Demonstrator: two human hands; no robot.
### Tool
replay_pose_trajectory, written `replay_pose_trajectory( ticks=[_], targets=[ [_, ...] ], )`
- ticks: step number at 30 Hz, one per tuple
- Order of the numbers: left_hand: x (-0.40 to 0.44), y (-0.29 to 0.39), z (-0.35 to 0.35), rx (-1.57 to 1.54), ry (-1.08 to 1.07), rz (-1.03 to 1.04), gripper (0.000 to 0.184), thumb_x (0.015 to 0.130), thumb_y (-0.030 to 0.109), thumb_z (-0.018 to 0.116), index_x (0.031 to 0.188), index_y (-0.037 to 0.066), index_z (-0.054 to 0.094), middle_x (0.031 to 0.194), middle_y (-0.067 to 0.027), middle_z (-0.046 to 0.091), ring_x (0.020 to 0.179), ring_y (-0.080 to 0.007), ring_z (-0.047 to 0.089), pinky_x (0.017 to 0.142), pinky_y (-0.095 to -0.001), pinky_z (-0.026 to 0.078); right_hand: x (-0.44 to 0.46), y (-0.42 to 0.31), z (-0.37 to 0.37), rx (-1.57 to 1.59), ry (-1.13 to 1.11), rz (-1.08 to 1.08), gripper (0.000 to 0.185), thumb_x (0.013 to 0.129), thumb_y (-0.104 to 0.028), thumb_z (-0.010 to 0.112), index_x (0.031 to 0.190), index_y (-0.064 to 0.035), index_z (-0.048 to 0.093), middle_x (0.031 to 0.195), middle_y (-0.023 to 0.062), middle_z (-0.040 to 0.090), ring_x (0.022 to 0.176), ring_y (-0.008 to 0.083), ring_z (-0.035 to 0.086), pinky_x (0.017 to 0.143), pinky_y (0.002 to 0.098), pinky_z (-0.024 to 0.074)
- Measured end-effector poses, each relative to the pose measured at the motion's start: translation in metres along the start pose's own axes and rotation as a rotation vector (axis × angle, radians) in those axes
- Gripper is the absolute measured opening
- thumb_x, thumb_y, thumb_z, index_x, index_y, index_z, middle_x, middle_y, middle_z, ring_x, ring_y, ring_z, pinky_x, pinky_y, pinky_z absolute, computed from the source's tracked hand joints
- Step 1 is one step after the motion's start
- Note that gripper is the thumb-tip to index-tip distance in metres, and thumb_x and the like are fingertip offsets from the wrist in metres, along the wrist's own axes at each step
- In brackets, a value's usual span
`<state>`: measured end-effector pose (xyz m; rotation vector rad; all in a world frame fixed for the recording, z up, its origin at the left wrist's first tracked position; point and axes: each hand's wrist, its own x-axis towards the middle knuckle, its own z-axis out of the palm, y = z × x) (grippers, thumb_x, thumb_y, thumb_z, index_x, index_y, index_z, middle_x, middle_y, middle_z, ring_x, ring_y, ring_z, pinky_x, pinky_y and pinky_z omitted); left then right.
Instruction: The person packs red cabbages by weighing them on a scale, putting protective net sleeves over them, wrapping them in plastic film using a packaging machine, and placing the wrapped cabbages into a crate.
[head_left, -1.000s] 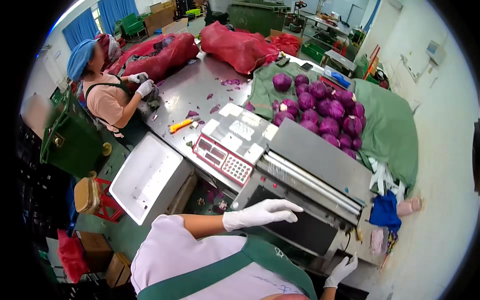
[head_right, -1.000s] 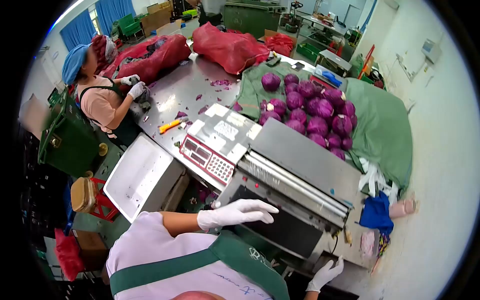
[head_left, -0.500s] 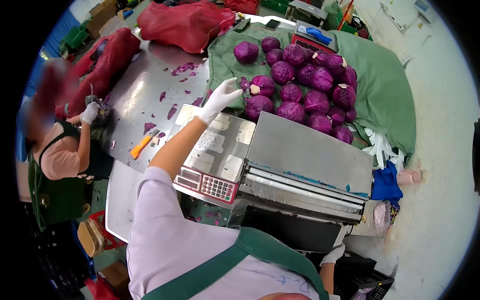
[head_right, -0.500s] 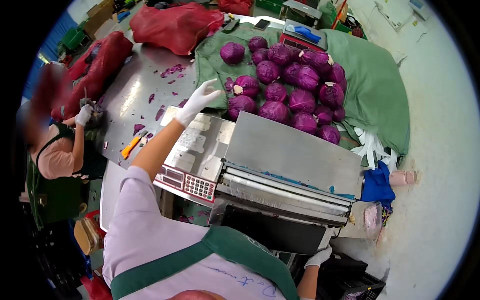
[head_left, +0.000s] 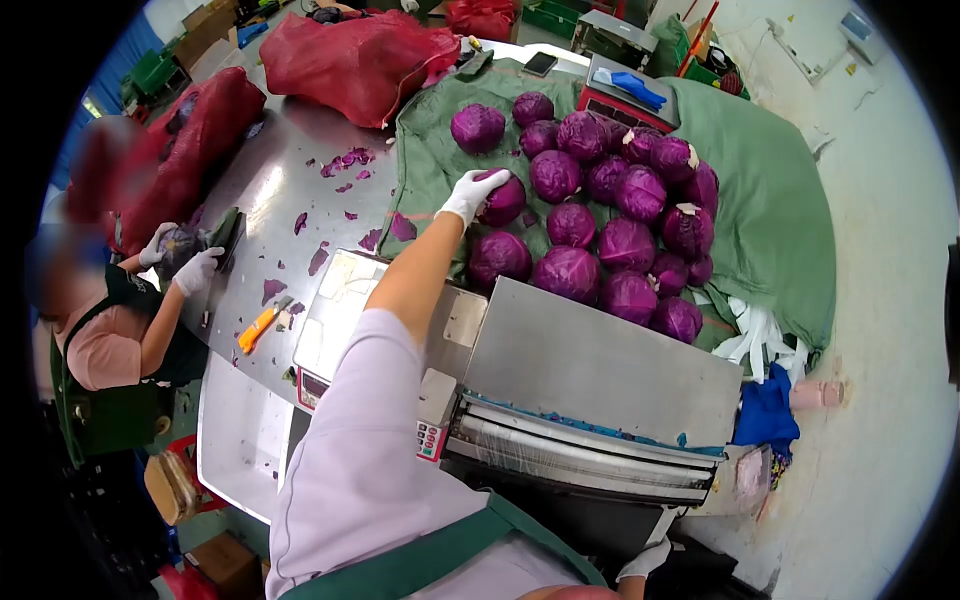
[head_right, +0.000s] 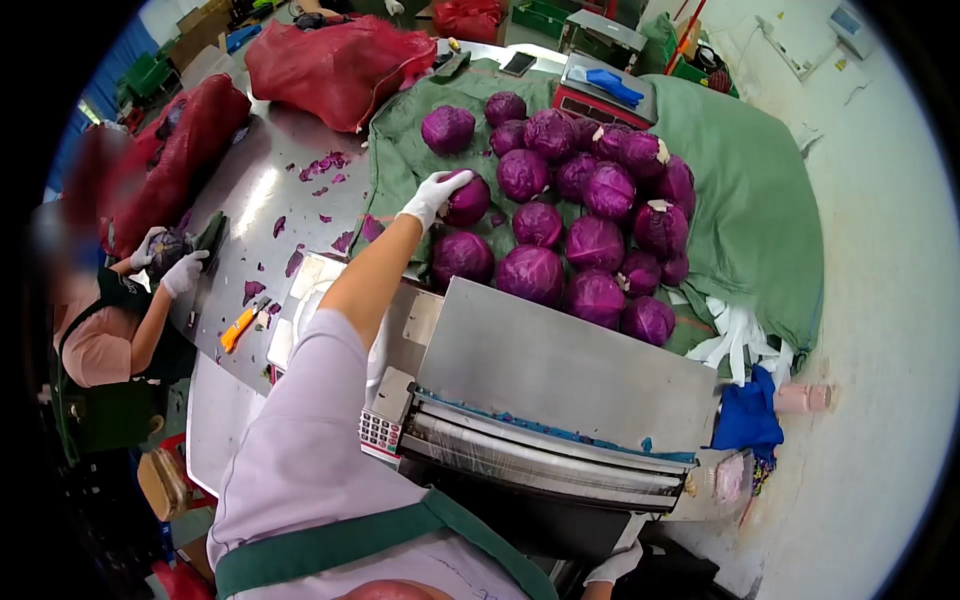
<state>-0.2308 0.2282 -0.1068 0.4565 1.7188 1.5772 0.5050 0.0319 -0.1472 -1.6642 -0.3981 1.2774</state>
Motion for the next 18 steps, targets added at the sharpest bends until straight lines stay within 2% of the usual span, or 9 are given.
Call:
replay_pose_trajectory(
  ticks=[3, 5, 6, 7, 10, 13, 15, 17, 18],
  targets=[
    [-0.026, 0.03, -0.015, -0.325, -0.033, 0.047, 0.075, 0.078, 0.043, 0.076, 0.133, 0.003, 0.044, 0.117, -0.0134, 0.059, 0.092, -0.0225, 0.064, 0.076, -0.0366, 0.055, -0.013, -0.006, 0.01, -0.024, -0.073, 0.012, 0.044, 0.089, -0.024, 0.033, 0.108, 0.0009, 0.064, 0.105, 0.0123, 0.066, 0.095, 0.0274, 0.065, 0.086, 0.0363, 0.0535],
    [-0.06, 0.056, -0.043, -0.149, -0.095, 0.057, 0.071, 0.079, 0.041, 0.077, 0.13, 0.003, 0.046, 0.117, -0.0134, 0.059, 0.093, -0.0224, 0.064, 0.078, -0.037, 0.056, -0.011, -0.006, 0.003, -0.064, -0.055, 0.036, 0.043, 0.09, -0.024, 0.033, 0.109, 0.0002, 0.063, 0.105, 0.0119, 0.066, 0.096, 0.0276, 0.064, 0.087, 0.038, 0.0531],
    [-0.078, 0.066, -0.054, -0.041, -0.098, 0.188, 0.073, 0.075, 0.036, 0.08, 0.13, 0.003, 0.046, 0.113, -0.014, 0.06, 0.094, -0.0204, 0.064, 0.078, -0.0342, 0.055, -0.008, -0.004, -0.001, -0.057, -0.066, 0.034, 0.043, 0.09, -0.024, 0.032, 0.109, -0.0003, 0.063, 0.106, 0.0117, 0.066, 0.097, 0.0278, 0.064, 0.087, 0.0384, 0.0531],
    [-0.117, 0.087, -0.063, 0.12, -0.1, 0.19, 0.072, 0.076, 0.035, 0.08, 0.13, 0.002, 0.046, 0.113, -0.0135, 0.06, 0.095, -0.0205, 0.063, 0.079, -0.0342, 0.055, -0.001, -0.001, -0.006, -0.047, -0.083, 0.032, 0.043, 0.09, -0.024, 0.032, 0.109, -0.0009, 0.063, 0.106, 0.0115, 0.066, 0.097, 0.0279, 0.064, 0.087, 0.0388, 0.053],
    [-0.181, 0.075, -0.099, 0.313, -0.133, 0.384, 0.073, 0.073, 0.034, 0.081, 0.13, 0.0, 0.049, 0.113, -0.0144, 0.06, 0.097, -0.0192, 0.063, 0.085, -0.0319, 0.052, 0.023, 0.008, -0.024, -0.086, -0.123, 0.018, 0.043, 0.091, -0.024, 0.031, 0.11, -0.0021, 0.063, 0.107, 0.0113, 0.065, 0.097, 0.0272, 0.064, 0.086, 0.0384, 0.0534],
    [-0.267, 0.053, -0.13, 0.785, 0.161, 0.475, 0.073, 0.068, 0.037, 0.081, 0.128, 0.006, 0.053, 0.11, -0.0192, 0.06, 0.099, -0.0272, 0.063, 0.09, -0.0352, 0.05, 0.022, 0.007, -0.024, -0.151, -0.129, 0.004, 0.042, 0.092, -0.024, 0.031, 0.11, -0.0024, 0.062, 0.107, 0.0106, 0.065, 0.096, 0.0261, 0.064, 0.085, 0.0371, 0.0535],
    [-0.291, 0.051, -0.129, 0.773, 0.195, 0.39, 0.076, 0.066, 0.042, 0.08, 0.129, 0.009, 0.053, 0.118, -0.0191, 0.055, 0.106, -0.0301, 0.059, 0.093, -0.0365, 0.048, 0.026, 0.006, -0.021, -0.171, -0.092, -0.008, 0.042, 0.091, -0.029, 0.033, 0.114, -0.0074, 0.06, 0.108, 0.0078, 0.064, 0.1, 0.0246, 0.061, 0.085, 0.0365, 0.0507],
    [-0.307, 0.013, -0.143, 0.87, 0.351, 0.506, 0.077, 0.065, 0.043, 0.081, 0.129, 0.009, 0.052, 0.118, -0.0186, 0.056, 0.109, -0.0307, 0.058, 0.094, -0.0381, 0.047, 0.022, 0.003, -0.019, -0.117, -0.171, 0.01, 0.04, 0.093, -0.022, 0.032, 0.11, -0.0031, 0.063, 0.108, 0.0093, 0.065, 0.095, 0.0244, 0.064, 0.084, 0.036, 0.0528],
    [-0.303, 0.006, -0.144, 0.849, 0.335, 0.444, 0.082, 0.064, 0.044, 0.081, 0.131, 0.009, 0.049, 0.121, -0.0195, 0.054, 0.111, -0.0323, 0.057, 0.096, -0.0396, 0.046, 0.024, -0.004, -0.014, -0.175, -0.223, 0.0, 0.04, 0.093, -0.021, 0.033, 0.11, -0.0021, 0.063, 0.108, 0.0097, 0.065, 0.095, 0.0237, 0.064, 0.084, 0.0356, 0.0522]
  ],
)
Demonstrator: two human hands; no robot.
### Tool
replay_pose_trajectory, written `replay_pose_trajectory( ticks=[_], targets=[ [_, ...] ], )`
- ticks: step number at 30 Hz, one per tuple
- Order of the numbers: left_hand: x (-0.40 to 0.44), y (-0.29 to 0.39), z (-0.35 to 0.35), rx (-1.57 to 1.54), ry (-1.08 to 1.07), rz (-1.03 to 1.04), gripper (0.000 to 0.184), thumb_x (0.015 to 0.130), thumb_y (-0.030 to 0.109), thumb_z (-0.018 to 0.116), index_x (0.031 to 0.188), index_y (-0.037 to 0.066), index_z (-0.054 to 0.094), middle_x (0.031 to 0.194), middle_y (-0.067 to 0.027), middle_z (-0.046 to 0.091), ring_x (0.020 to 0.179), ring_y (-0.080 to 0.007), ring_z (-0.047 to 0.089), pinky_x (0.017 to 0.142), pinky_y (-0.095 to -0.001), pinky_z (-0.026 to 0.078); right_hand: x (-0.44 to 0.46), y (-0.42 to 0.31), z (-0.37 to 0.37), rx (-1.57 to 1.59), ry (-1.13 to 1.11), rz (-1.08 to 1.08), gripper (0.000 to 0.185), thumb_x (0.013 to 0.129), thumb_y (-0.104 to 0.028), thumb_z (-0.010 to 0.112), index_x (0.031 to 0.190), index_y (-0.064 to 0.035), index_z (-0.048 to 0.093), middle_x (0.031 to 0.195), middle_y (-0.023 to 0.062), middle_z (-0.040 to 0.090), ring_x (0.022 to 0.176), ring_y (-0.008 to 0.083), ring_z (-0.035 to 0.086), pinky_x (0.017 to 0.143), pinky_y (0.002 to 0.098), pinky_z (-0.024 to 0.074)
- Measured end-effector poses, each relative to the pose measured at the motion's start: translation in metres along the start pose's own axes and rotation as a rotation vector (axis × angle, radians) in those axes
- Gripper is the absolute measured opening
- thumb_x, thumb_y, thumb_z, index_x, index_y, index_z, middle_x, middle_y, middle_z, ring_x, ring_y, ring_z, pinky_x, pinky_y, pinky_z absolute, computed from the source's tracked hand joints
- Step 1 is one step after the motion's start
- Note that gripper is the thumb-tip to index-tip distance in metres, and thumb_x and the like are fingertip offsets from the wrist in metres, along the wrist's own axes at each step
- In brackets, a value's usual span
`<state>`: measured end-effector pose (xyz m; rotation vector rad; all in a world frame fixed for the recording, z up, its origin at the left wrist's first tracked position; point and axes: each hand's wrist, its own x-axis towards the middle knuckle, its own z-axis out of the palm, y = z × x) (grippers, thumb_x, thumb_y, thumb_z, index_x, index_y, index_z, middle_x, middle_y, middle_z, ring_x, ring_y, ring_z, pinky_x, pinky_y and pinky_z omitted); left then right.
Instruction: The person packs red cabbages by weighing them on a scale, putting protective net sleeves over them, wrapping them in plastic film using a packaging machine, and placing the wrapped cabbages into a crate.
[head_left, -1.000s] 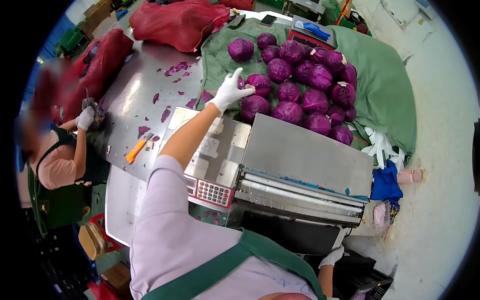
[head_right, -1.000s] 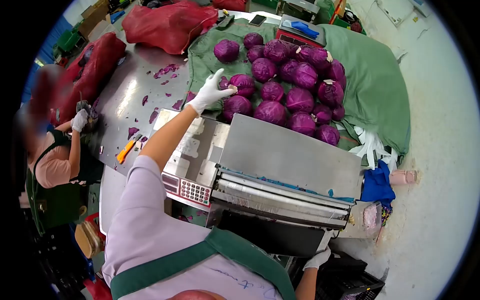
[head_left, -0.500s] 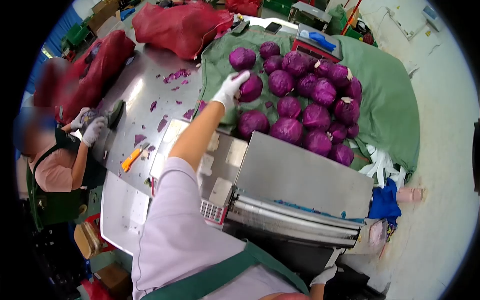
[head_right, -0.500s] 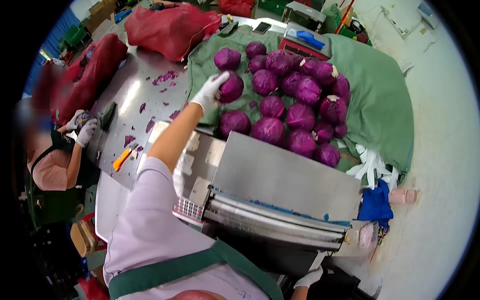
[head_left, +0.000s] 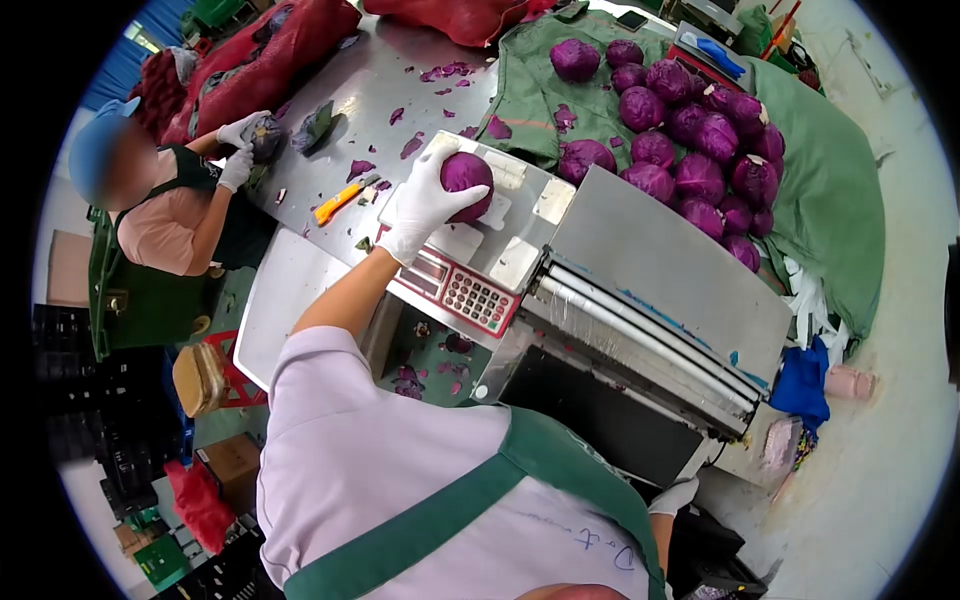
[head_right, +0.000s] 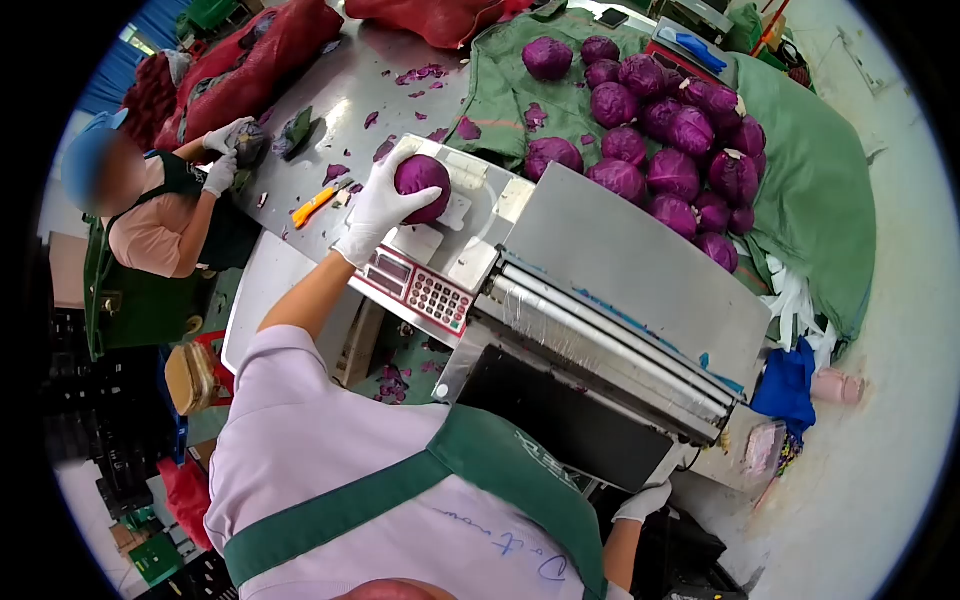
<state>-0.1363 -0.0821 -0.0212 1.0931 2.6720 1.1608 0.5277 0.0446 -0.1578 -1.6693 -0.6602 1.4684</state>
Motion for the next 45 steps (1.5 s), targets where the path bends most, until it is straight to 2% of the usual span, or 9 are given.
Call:
replay_pose_trajectory(
  ticks=[7, 10, 16, 26, 32, 34, 37, 39, 45],
  targets=[
    [-0.008, -0.021, -0.012, -0.012, 0.082, 0.017, 0.094, 0.066, 0.041, 0.082, 0.141, 0.008, 0.038, 0.139, -0.03, 0.031, 0.123, -0.0425, 0.045, 0.105, -0.0403, 0.039, 0.008, -0.065, -0.023, -0.428, 0.223, -0.544, 0.023, 0.095, -0.012, 0.048, 0.106, 0.0054, 0.058, 0.1, 0.0092, 0.057, 0.09, 0.0185, 0.051, 0.084, 0.032, 0.0435],
    [-0.004, -0.032, -0.02, -0.161, -0.022, 0.179, 0.072, 0.074, 0.034, 0.078, 0.132, 0.003, 0.049, 0.126, -0.0216, 0.053, 0.116, -0.0284, 0.054, 0.098, -0.0396, 0.045, -0.04, -0.127, 0.032, -0.424, 0.191, -0.688, 0.024, 0.096, -0.013, 0.048, 0.108, 0.0067, 0.056, 0.107, 0.0142, 0.06, 0.1, 0.0221, 0.055, 0.093, 0.0335, 0.0418],
    [-0.006, -0.118, -0.046, -0.273, -0.001, -0.116, 0.082, 0.081, 0.028, 0.075, 0.144, 0.001, 0.031, 0.138, -0.0192, 0.043, 0.123, -0.0258, 0.048, 0.098, -0.0368, 0.046, -0.014, -0.17, 0.11, -0.431, 0.034, -1.214, 0.018, 0.094, -0.002, 0.05, 0.105, 0.0001, 0.063, 0.112, 0.0113, 0.062, 0.108, 0.0218, 0.055, 0.097, 0.0351, 0.0404],
    [0.0, -0.119, -0.018, -0.586, 0.063, -0.341, 0.082, 0.085, 0.029, 0.072, 0.146, 0.0, 0.025, 0.14, -0.0201, 0.038, 0.122, -0.0286, 0.048, 0.088, -0.0373, 0.053, 0.214, -0.24, 0.172, -1.195, 0.241, -1.104, 0.021, 0.079, -0.023, 0.062, 0.09, -0.006, 0.068, 0.084, 0.0196, 0.065, 0.081, 0.0396, 0.064, 0.073, 0.0464, 0.0517],
    [-0.036, -0.057, -0.045, -0.337, 0.313, -0.215, 0.072, 0.083, 0.028, 0.072, 0.139, -0.003, 0.039, 0.129, -0.0174, 0.045, 0.115, -0.0234, 0.05, 0.095, -0.0356, 0.044, 0.328, -0.237, 0.195, -1.86, 0.055, -1.045, 0.055, 0.087, -0.021, 0.051, 0.141, -0.0171, 0.043, 0.113, 0.0206, 0.065, 0.101, 0.0384, 0.063, 0.088, 0.0486, 0.0491],
    [-0.043, -0.026, -0.052, -0.475, 0.377, -0.218, 0.068, 0.084, 0.024, 0.073, 0.139, 0.002, 0.041, 0.127, -0.0148, 0.047, 0.11, -0.0214, 0.053, 0.094, -0.0336, 0.044, 0.334, -0.238, 0.199, -1.981, -0.017, -0.872, 0.026, 0.086, -0.02, 0.052, 0.102, -0.0109, 0.071, 0.104, 0.0187, 0.068, 0.096, 0.0344, 0.067, 0.082, 0.047, 0.0522],
    [-0.072, -0.041, -0.056, -0.481, 0.41, -0.192, 0.064, 0.086, 0.024, 0.072, 0.139, 0.004, 0.042, 0.123, -0.0125, 0.051, 0.113, -0.0225, 0.052, 0.097, -0.0334, 0.042, 0.288, -0.266, 0.184, -1.726, -0.251, -1.067, 0.021, 0.081, -0.003, 0.055, 0.096, -0.0016, 0.069, 0.099, 0.0198, 0.066, 0.088, 0.0332, 0.064, 0.08, 0.0374, 0.0504],
    [-0.096, -0.005, -0.055, -0.538, 0.462, -0.263, 0.056, 0.089, 0.024, 0.068, 0.137, 0.006, 0.045, 0.129, -0.0143, 0.051, 0.121, -0.0251, 0.048, 0.102, -0.0348, 0.038, 0.304, -0.275, 0.18, -0.877, -0.438, -0.99, 0.024, 0.081, 0.0, 0.054, 0.1, 0.001, 0.067, 0.097, 0.0176, 0.066, 0.086, 0.0265, 0.064, 0.079, 0.0335, 0.0495],
    [-0.133, 0.063, -0.063, -0.568, 0.463, -0.218, 0.048, 0.092, 0.025, 0.064, 0.133, 0.006, 0.049, 0.122, -0.0103, 0.059, 0.114, -0.0184, 0.055, 0.099, -0.0317, 0.041, 0.173, -0.348, 0.172, -0.77, -0.408, -1.133, 0.021, 0.092, -0.016, 0.061, 0.101, 0.0023, 0.061, 0.091, 0.0094, 0.064, 0.085, 0.0164, 0.06, 0.08, 0.031, 0.0475]
  ],
)
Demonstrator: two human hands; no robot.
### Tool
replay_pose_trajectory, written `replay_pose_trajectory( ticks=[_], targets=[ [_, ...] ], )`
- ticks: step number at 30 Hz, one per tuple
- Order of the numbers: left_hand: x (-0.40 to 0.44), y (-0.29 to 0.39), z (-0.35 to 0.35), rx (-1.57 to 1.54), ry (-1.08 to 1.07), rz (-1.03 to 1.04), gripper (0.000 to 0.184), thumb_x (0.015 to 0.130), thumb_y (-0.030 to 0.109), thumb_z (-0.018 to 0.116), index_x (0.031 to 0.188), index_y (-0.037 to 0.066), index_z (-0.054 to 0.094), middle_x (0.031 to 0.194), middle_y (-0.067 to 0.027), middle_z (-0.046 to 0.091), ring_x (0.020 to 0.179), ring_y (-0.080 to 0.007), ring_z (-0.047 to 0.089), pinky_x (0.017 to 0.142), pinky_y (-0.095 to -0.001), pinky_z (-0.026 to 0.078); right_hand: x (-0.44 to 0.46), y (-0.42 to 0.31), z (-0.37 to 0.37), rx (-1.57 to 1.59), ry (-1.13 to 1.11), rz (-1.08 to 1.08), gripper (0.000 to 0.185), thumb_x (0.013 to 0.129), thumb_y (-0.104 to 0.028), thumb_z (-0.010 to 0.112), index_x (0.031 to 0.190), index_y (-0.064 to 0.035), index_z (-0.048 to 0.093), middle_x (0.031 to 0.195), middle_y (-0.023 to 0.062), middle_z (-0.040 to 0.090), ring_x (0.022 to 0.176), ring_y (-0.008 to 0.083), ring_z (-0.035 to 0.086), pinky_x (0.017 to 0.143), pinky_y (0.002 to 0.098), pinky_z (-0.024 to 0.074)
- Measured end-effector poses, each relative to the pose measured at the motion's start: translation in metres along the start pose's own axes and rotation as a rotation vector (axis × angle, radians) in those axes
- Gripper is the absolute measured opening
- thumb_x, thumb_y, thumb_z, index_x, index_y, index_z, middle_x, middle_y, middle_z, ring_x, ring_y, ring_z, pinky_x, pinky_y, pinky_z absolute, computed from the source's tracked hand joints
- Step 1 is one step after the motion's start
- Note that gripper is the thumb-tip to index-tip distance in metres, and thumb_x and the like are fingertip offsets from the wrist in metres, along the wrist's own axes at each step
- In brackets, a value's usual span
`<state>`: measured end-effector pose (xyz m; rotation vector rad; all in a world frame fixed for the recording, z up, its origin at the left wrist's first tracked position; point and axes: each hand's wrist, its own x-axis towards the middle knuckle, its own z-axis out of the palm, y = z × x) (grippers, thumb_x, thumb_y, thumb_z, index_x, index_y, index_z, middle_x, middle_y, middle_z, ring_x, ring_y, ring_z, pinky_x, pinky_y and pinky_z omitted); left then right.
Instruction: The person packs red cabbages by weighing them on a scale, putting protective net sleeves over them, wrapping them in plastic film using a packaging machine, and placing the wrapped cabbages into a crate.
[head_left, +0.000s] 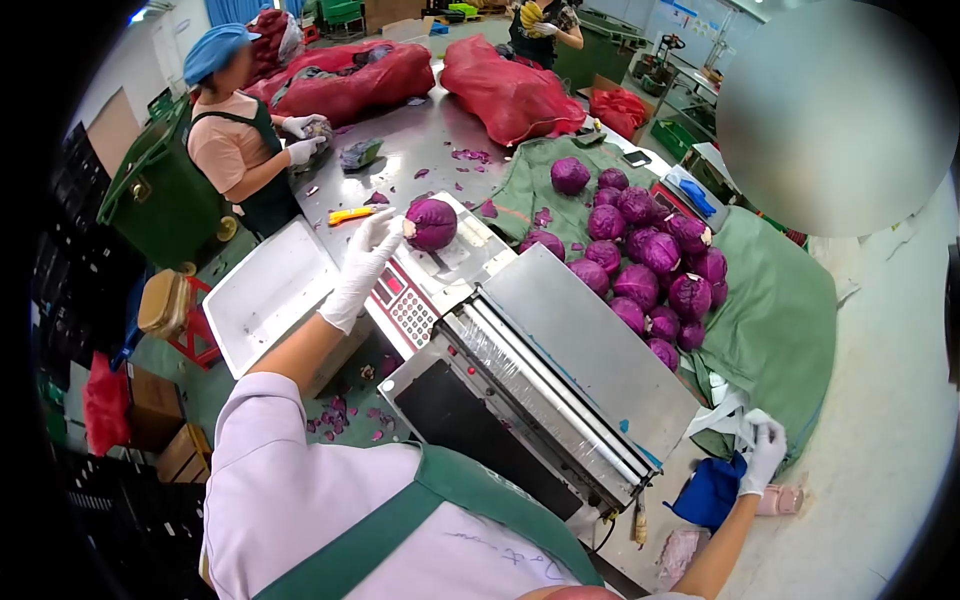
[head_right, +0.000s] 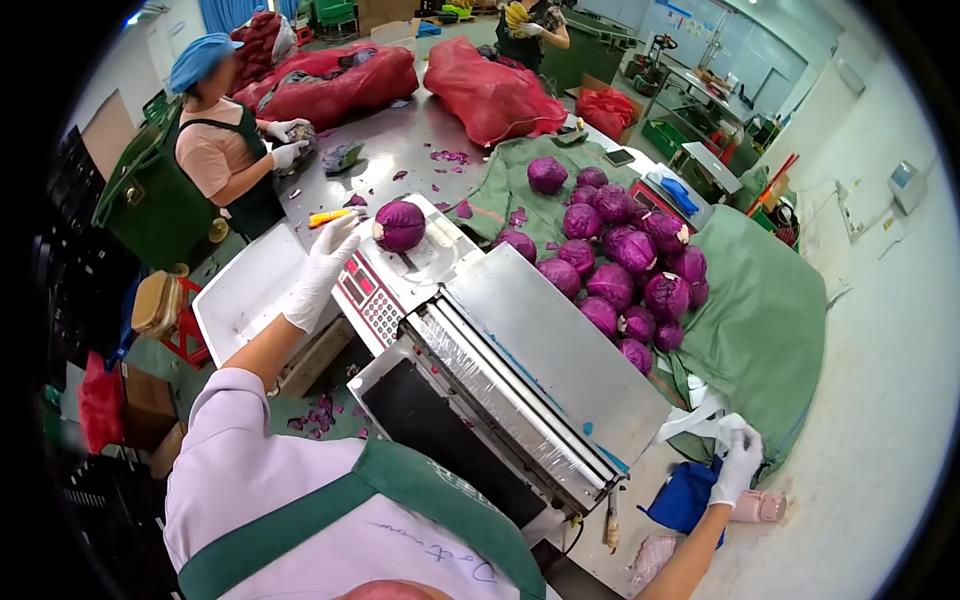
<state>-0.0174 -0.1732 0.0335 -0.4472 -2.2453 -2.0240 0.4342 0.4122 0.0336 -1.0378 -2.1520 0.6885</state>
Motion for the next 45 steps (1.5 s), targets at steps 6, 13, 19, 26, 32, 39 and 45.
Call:
replay_pose_trajectory(
  ticks=[6, 13, 19, 26, 32, 39, 45],
  targets=[
    [-0.074, 0.083, 0.032, -0.167, -0.324, 0.103, 0.03, 0.095, 0.013, 0.057, 0.124, 0.006, 0.057, 0.116, -0.0082, 0.062, 0.11, -0.0148, 0.058, 0.099, -0.0301, 0.044, -0.074, -0.207, -0.008, 0.135, 0.127, -0.551, 0.016, 0.095, -0.016, 0.057, 0.095, -0.0007, 0.055, 0.084, 0.0071, 0.059, 0.076, 0.0186, 0.055, 0.072, 0.0334, 0.0469],
    [-0.175, 0.156, 0.105, -0.52, -0.664, 0.074, 0.046, 0.092, 0.02, 0.064, 0.131, 0.001, 0.05, 0.114, -0.0061, 0.06, 0.099, -0.0099, 0.059, 0.088, -0.0243, 0.047, -0.177, -0.324, 0.073, 0.25, -0.395, -0.751, 0.012, 0.091, -0.013, 0.06, 0.093, -0.0018, 0.055, 0.073, 0.012, 0.061, 0.06, 0.0201, 0.058, 0.058, 0.0308, 0.0458],
    [-0.17, 0.14, 0.084, -0.39, -0.516, -0.133, 0.024, 0.09, 0.019, 0.067, 0.104, 0.0, 0.063, 0.101, -0.0031, 0.063, 0.094, -0.0063, 0.056, 0.081, -0.0238, 0.047, -0.195, -0.361, 0.084, 0.265, -0.749, -0.352, 0.017, 0.092, -0.013, 0.061, 0.102, -0.0001, 0.057, 0.079, 0.0007, 0.06, 0.069, 0.0037, 0.053, 0.062, 0.021, 0.0438],
    [-0.144, 0.107, 0.072, -0.593, -0.565, -0.183, 0.02, 0.091, 0.015, 0.064, 0.104, 0.002, 0.056, 0.098, -0.0024, 0.061, 0.092, -0.0073, 0.057, 0.081, -0.0243, 0.047, -0.201, -0.373, 0.114, 0.93, -0.961, 0.231, 0.037, 0.099, -0.03, 0.051, 0.11, 0.004, 0.06, 0.078, 0.0054, 0.066, 0.066, 0.0089, 0.061, 0.063, 0.0244, 0.0502],
    [-0.103, 0.088, 0.052, -0.734, -0.513, -0.383, 0.023, 0.092, 0.015, 0.062, 0.11, 0.002, 0.056, 0.095, 0.0, 0.059, 0.083, -0.0061, 0.057, 0.073, -0.021, 0.047, -0.195, -0.384, 0.207, 0.678, -0.665, -0.496, 0.042, 0.096, -0.025, 0.057, 0.129, 0.0002, 0.053, 0.132, 0.0126, 0.051, 0.121, 0.0207, 0.051, 0.103, 0.0335, 0.0396],
    [-0.054, 0.044, 0.025, -0.198, -0.136, 0.444, 0.017, 0.078, 0.005, 0.07, 0.095, 0.006, 0.072, 0.109, -0.0124, 0.061, 0.101, -0.0269, 0.059, 0.085, -0.0344, 0.048, -0.228, -0.44, 0.264, 0.985, -0.655, 0.108, 0.045, 0.09, -0.023, 0.067, 0.129, -0.005, 0.054, 0.108, 0.0014, 0.06, 0.098, 0.0105, 0.056, 0.087, 0.0255, 0.0465],
    [-0.029, 0.013, 0.004, -0.41, -0.261, 0.306, 0.01, 0.086, 0.005, 0.062, 0.093, 0.0, 0.067, 0.088, -0.0108, 0.068, 0.088, -0.0236, 0.066, 0.081, -0.0317, 0.05, -0.229, -0.439, 0.299, 0.718, -0.506, -0.114, 0.009, 0.088, -0.005, 0.066, 0.095, -0.0026, 0.06, 0.104, 0.0074, 0.055, 0.101, 0.0147, 0.055, 0.089, 0.0282, 0.0452]
  ],
)
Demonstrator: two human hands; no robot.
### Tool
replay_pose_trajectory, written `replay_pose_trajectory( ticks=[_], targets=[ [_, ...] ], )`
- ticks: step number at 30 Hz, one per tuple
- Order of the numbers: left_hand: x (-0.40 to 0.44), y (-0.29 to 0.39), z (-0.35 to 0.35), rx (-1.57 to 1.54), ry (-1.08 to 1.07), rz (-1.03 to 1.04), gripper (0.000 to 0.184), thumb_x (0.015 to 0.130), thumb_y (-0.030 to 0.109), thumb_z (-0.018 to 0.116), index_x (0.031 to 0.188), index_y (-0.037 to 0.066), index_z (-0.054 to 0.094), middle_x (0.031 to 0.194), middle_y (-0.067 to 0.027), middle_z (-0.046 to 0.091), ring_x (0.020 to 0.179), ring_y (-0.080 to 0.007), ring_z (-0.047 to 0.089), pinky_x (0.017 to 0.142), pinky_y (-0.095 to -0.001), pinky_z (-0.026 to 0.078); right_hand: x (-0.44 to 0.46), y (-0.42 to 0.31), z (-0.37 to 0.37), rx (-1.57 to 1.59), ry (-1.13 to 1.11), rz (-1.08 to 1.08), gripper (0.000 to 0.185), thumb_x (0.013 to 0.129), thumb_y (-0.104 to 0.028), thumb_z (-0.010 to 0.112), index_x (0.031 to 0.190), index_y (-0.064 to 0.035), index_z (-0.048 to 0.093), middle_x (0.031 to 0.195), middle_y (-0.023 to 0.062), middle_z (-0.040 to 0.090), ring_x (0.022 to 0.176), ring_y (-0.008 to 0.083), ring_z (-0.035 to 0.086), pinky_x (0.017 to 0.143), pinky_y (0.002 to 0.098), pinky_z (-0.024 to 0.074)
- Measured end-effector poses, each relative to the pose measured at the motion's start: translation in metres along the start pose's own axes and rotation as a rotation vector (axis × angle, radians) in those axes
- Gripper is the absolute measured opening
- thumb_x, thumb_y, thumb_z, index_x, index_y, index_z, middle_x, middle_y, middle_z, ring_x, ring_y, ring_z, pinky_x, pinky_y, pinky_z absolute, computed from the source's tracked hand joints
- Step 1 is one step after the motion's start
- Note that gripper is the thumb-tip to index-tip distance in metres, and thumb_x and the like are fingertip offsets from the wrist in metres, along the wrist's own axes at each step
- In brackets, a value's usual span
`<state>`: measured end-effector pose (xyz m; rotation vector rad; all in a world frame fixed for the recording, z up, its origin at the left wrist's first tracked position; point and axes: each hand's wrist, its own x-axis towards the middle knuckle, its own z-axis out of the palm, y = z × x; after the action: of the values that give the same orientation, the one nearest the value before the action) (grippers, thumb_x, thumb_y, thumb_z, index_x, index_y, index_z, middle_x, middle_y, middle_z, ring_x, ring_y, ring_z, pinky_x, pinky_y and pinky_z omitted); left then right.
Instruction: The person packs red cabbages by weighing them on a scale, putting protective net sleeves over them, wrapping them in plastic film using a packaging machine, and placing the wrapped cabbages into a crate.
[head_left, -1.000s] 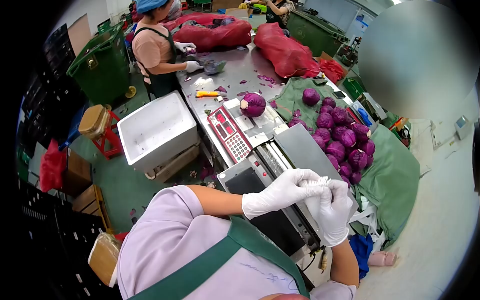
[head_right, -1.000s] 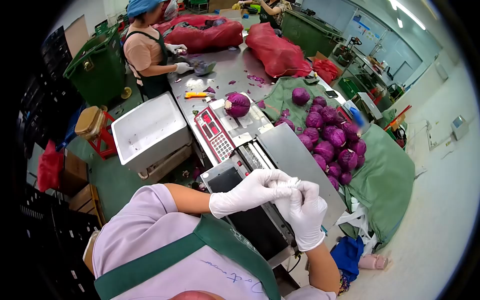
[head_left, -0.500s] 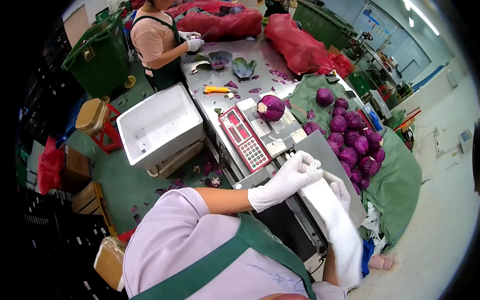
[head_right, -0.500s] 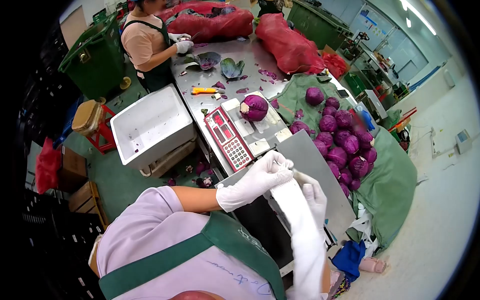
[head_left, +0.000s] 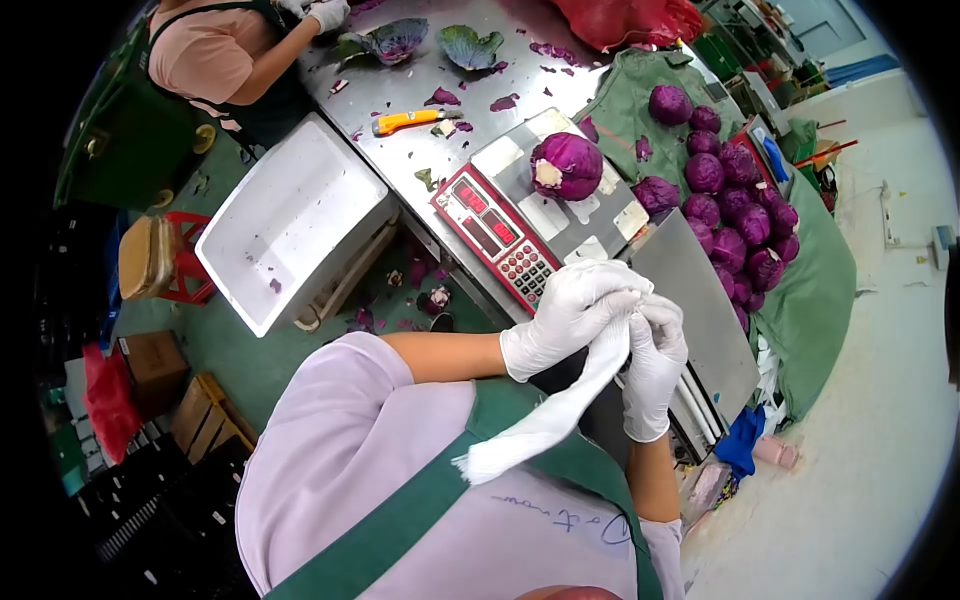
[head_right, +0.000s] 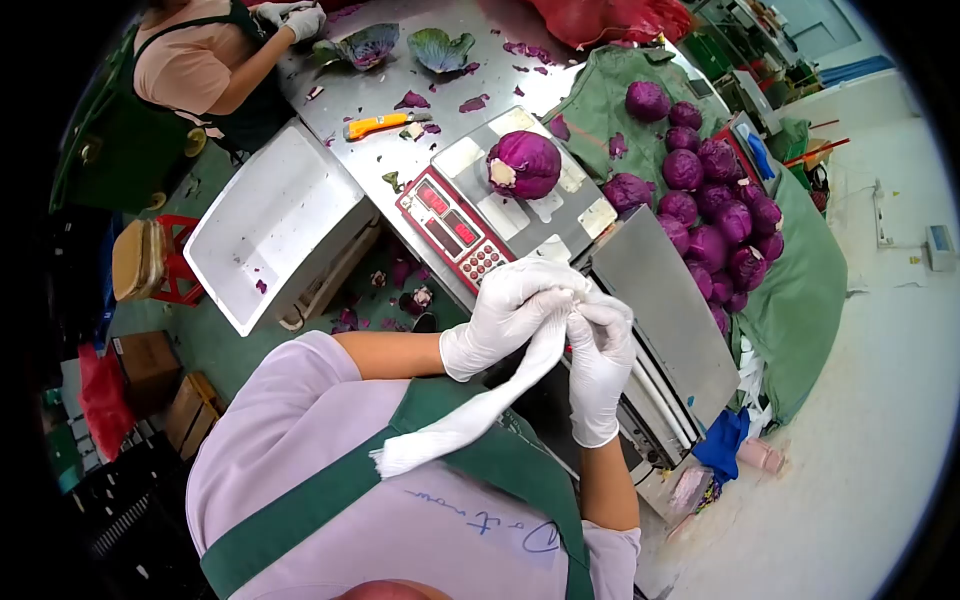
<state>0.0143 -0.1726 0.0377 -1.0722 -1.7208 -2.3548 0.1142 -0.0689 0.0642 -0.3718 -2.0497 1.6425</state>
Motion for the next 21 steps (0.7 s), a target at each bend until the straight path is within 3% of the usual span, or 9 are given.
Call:
replay_pose_trajectory(
  ticks=[3, 5, 9, 11, 12, 15, 18, 19, 21],
  targets=[
    [0.004, -0.002, -0.01, -0.359, -0.012, -0.47, 0.019, 0.098, 0.015, 0.052, 0.093, -0.001, 0.062, 0.085, -0.0051, 0.064, 0.08, -0.0091, 0.06, 0.072, -0.0231, 0.048, 0.004, -0.003, 0.01, -0.014, 0.017, 0.09, 0.008, 0.091, -0.008, 0.063, 0.095, -0.0027, 0.059, 0.101, 0.0064, 0.056, 0.098, 0.0141, 0.055, 0.087, 0.0257, 0.044],
    [0.008, -0.019, -0.018, -0.484, -0.107, -0.577, 0.025, 0.1, 0.025, 0.049, 0.098, 0.002, 0.059, 0.084, -0.0016, 0.06, 0.075, -0.0062, 0.055, 0.07, -0.0221, 0.047, 0.005, 0.019, 0.0, 0.031, 0.069, 0.335, 0.012, 0.097, -0.015, 0.055, 0.101, -0.0043, 0.057, 0.095, 0.0045, 0.061, 0.091, 0.0137, 0.058, 0.083, 0.0286, 0.0457],
    [0.01, -0.002, -0.06, -0.807, -0.702, -1.285, 0.025, 0.093, 0.035, 0.062, 0.096, 0.01, 0.061, 0.076, 0.0064, 0.056, 0.061, -0.0024, 0.048, 0.051, -0.0177, 0.037, 0.039, 0.007, -0.029, 0.948, 0.058, 0.66, 0.022, 0.1, -0.021, 0.046, 0.103, -0.0027, 0.057, 0.1, 0.0108, 0.064, 0.093, 0.0223, 0.062, 0.089, 0.0401, 0.0507],
    [-0.005, -0.016, -0.074, -0.674, -0.842, -1.327, 0.022, 0.092, 0.031, 0.064, 0.09, 0.01, 0.065, 0.072, 0.0066, 0.056, 0.06, -0.0034, 0.049, 0.05, -0.0182, 0.037, 0.055, 0.014, -0.04, 0.931, 0.126, 0.715, 0.019, 0.096, -0.015, 0.053, 0.11, -0.0022, 0.057, 0.104, 0.0094, 0.064, 0.098, 0.0194, 0.062, 0.087, 0.0357, 0.0514],
    [0.003, -0.023, -0.081, -0.457, -0.721, -1.221, 0.019, 0.089, 0.026, 0.067, 0.088, 0.007, 0.068, 0.072, 0.0053, 0.059, 0.062, -0.0029, 0.05, 0.051, -0.0195, 0.038, 0.064, 0.014, -0.032, 0.927, 0.133, 0.715, 0.019, 0.096, -0.015, 0.053, 0.11, -0.0022, 0.057, 0.104, 0.0094, 0.064, 0.098, 0.0194, 0.062, 0.087, 0.0357, 0.0514],
    [0.048, -0.085, -0.109, -0.105, -0.115, -0.683, 0.017, 0.082, 0.021, 0.066, 0.092, 0.008, 0.072, 0.076, -0.0016, 0.069, 0.071, -0.0116, 0.063, 0.064, -0.0288, 0.051, 0.101, 0.019, -0.01, -0.651, -0.417, 0.319, 0.04, 0.082, -0.025, 0.07, 0.11, -0.0003, 0.054, 0.094, 0.0123, 0.063, 0.088, 0.015, 0.058, 0.081, 0.0295, 0.0458],
    [0.111, -0.119, -0.133, 0.617, 0.125, -0.456, 0.031, 0.084, 0.036, 0.063, 0.099, 0.01, 0.071, 0.082, -0.0108, 0.071, 0.077, -0.0203, 0.069, 0.072, -0.0318, 0.052, 0.174, 0.044, 0.012, -0.9, -0.289, 0.267, 0.05, 0.085, -0.05, 0.057, 0.087, -0.0001, 0.065, 0.081, 0.022, 0.065, 0.08, 0.0361, 0.064, 0.072, 0.041, 0.0475],
    [0.123, -0.135, -0.137, 0.784, 0.17, -0.453, 0.035, 0.084, 0.042, 0.064, 0.103, 0.014, 0.069, 0.083, -0.0118, 0.07, 0.078, -0.0282, 0.068, 0.071, -0.0368, 0.051, 0.203, 0.057, 0.015, -1.046, -0.209, 0.019, 0.046, 0.088, -0.045, 0.051, 0.088, -0.002, 0.067, 0.088, 0.0228, 0.066, 0.087, 0.0405, 0.062, 0.075, 0.0435, 0.0474],
    [0.144, -0.15, -0.147, 1.013, 0.109, -0.457, 0.035, 0.089, 0.046, 0.057, 0.1, 0.014, 0.066, 0.084, -0.0157, 0.069, 0.08, -0.034, 0.067, 0.069, -0.0419, 0.05, 0.235, 0.048, 0.047, -0.972, -0.004, 0.045, 0.038, 0.087, -0.037, 0.047, 0.088, -0.0064, 0.07, 0.09, 0.0219, 0.065, 0.09, 0.0403, 0.062, 0.079, 0.0463, 0.0476]
  ],
)
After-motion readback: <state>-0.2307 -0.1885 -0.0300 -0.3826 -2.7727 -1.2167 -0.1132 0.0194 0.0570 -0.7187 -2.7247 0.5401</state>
